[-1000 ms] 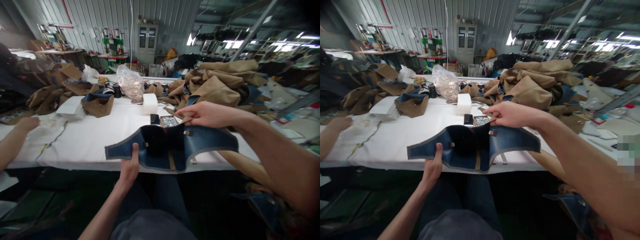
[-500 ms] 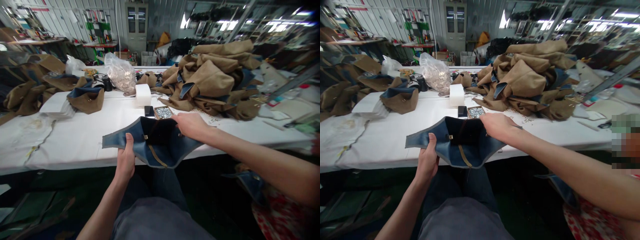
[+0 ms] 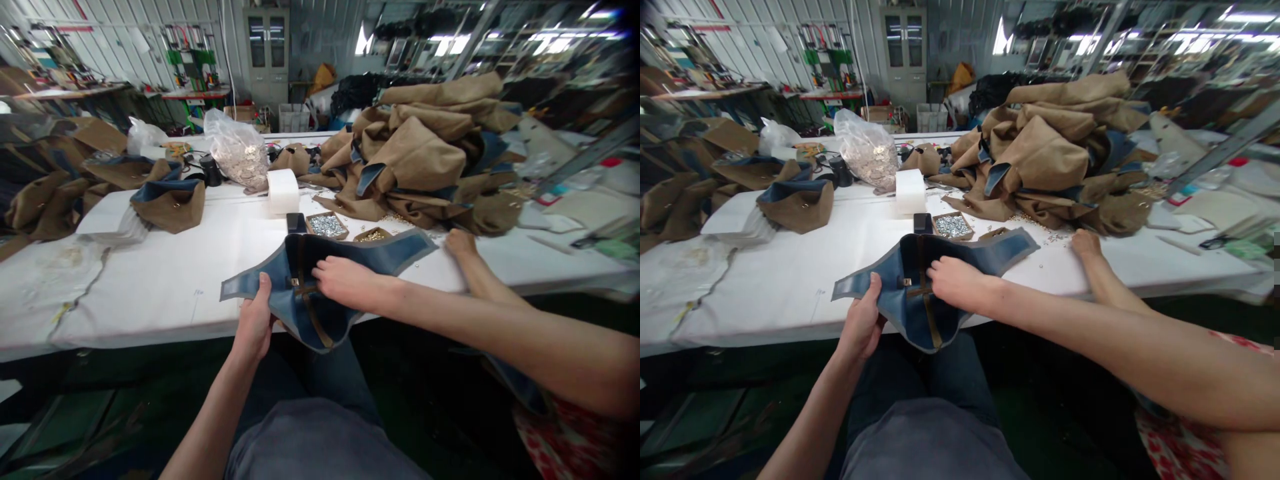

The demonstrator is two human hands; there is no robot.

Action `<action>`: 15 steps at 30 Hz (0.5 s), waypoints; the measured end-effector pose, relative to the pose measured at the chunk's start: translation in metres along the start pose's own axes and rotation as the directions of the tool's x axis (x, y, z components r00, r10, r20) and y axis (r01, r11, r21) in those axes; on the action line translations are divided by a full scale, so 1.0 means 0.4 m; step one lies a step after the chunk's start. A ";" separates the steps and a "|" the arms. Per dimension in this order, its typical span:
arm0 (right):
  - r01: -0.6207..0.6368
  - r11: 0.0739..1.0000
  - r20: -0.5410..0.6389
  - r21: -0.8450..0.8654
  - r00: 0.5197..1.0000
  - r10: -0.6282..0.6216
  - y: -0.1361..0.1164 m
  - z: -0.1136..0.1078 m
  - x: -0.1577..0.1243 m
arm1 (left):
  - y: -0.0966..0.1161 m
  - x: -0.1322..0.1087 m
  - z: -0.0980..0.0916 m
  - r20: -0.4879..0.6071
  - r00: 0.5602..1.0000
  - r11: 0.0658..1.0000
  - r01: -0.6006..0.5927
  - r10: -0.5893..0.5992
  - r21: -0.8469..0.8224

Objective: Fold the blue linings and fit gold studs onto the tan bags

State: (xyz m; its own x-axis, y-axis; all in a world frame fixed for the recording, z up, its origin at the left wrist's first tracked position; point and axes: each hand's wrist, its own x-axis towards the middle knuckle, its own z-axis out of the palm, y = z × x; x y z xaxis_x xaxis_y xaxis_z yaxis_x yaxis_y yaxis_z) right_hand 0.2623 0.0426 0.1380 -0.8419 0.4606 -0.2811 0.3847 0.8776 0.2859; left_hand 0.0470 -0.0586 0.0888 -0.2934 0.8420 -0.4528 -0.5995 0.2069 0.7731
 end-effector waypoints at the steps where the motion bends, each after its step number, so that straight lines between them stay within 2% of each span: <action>1: 0.003 0.999 0.095 0.036 0.995 -0.006 -0.006 0.015 0.003 | 0.001 -0.001 -0.001 0.002 1.000 1.000 0.010 -0.010 -0.008; 3: -0.066 0.997 0.219 0.050 0.974 0.053 0.004 0.034 0.002 | 0.016 -0.003 0.001 -0.021 1.000 0.998 -0.006 0.005 -0.059; 4: -0.104 0.994 0.240 0.033 0.966 0.093 0.017 0.039 0.000 | 0.028 -0.004 0.004 -0.038 0.999 0.995 -0.030 0.026 -0.095; 6: -0.119 0.993 0.236 0.005 0.965 0.115 0.052 0.041 -0.005 | 0.055 -0.003 0.013 -0.038 0.996 0.984 -0.081 0.076 -0.157; 9: -0.085 0.995 0.257 0.055 0.964 0.068 0.086 0.049 -0.003 | 0.082 -0.003 0.033 0.009 0.994 0.978 -0.104 0.108 -0.182; 11: -0.090 0.986 0.283 0.142 0.958 0.047 0.083 0.069 0.012 | 0.084 -0.003 0.046 0.017 0.996 0.980 -0.084 0.089 -0.183; 15: -0.145 0.957 0.400 0.250 0.916 0.035 0.044 0.135 0.065 | 0.058 0.009 0.061 0.054 0.998 0.989 -0.008 0.016 -0.148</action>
State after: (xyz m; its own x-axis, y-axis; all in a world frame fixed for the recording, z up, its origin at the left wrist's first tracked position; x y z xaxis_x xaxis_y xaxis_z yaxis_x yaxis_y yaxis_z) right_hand 0.2675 0.0771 0.0863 -0.6061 0.5054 -0.6142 0.5853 0.8063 0.0858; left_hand 0.0500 -0.0384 0.1160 -0.2625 0.8708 -0.4156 -0.7007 0.1241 0.7026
